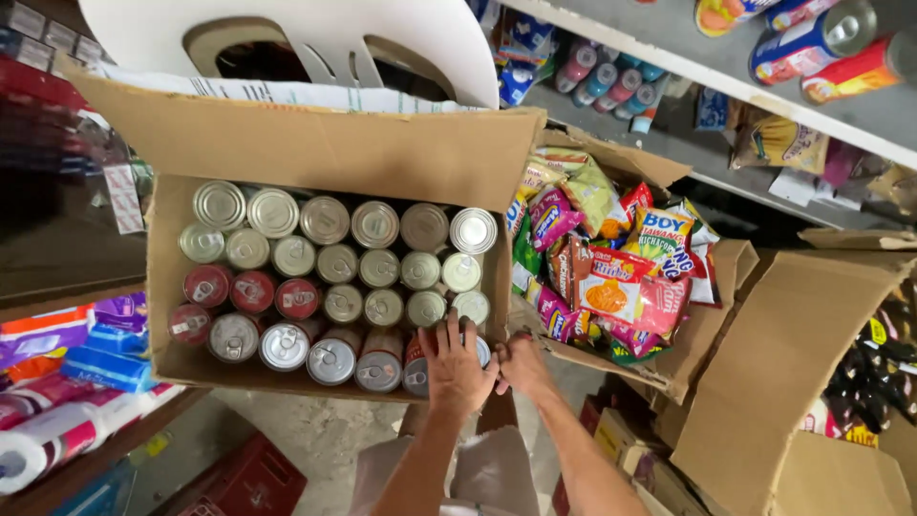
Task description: Organizing and stocking metal grocery shelves with various canned goods and snacks from boxes.
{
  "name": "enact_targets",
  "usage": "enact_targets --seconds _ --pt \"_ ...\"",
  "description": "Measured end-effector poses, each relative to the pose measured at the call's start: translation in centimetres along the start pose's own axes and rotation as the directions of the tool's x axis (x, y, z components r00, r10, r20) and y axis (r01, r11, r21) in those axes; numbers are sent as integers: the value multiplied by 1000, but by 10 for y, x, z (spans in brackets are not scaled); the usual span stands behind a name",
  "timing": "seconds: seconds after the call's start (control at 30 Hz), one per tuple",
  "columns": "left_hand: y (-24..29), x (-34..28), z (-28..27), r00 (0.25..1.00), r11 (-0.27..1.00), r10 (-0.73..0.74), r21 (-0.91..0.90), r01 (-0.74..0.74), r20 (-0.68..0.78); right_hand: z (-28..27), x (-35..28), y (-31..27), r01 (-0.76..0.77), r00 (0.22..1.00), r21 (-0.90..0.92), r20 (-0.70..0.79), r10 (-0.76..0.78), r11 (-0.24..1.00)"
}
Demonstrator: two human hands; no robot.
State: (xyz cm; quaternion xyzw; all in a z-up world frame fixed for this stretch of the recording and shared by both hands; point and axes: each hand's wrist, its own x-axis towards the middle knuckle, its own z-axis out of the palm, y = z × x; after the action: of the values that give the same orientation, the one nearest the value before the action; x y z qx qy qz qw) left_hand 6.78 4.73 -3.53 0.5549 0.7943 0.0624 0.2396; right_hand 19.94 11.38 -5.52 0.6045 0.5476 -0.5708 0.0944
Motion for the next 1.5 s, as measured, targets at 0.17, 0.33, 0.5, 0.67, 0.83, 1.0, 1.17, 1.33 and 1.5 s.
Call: enact_targets --seconds 0.17,0.33,0.5,0.67,0.83,1.0,1.17,1.33,1.5 --pt "2 -1 9 1000 1000 9 29 -9 4 2 2 7 37 999 41 -12 -37 998" --pt "1 -5 8 997 998 -18 54 14 74 10 1 22 -20 1000 -6 -18 20 1000" --pt "-14 -4 30 997 994 73 -82 -75 -25 42 17 72 85 990 222 -125 -58 971" --pt "-42 2 10 992 952 117 -291 -100 44 36 -14 26 -133 991 548 48 128 826" --pt "-57 -9 -8 952 1000 9 -18 -3 305 28 -13 13 -61 998 389 15 60 919" --pt "-67 -16 16 948 999 35 4 -38 316 31 -17 2 -16 999 379 -41 34 925" --pt "-59 -12 -8 939 1000 11 -11 -8 345 39 -8 4 23 994 271 -109 7 962" --pt "-48 -15 -23 933 999 -28 -22 39 359 48 -11 6 6 977 186 -211 34 982" --pt "-43 -9 -38 909 994 -80 -34 103 409 55 -1 16 24 945 102 -326 11 994"
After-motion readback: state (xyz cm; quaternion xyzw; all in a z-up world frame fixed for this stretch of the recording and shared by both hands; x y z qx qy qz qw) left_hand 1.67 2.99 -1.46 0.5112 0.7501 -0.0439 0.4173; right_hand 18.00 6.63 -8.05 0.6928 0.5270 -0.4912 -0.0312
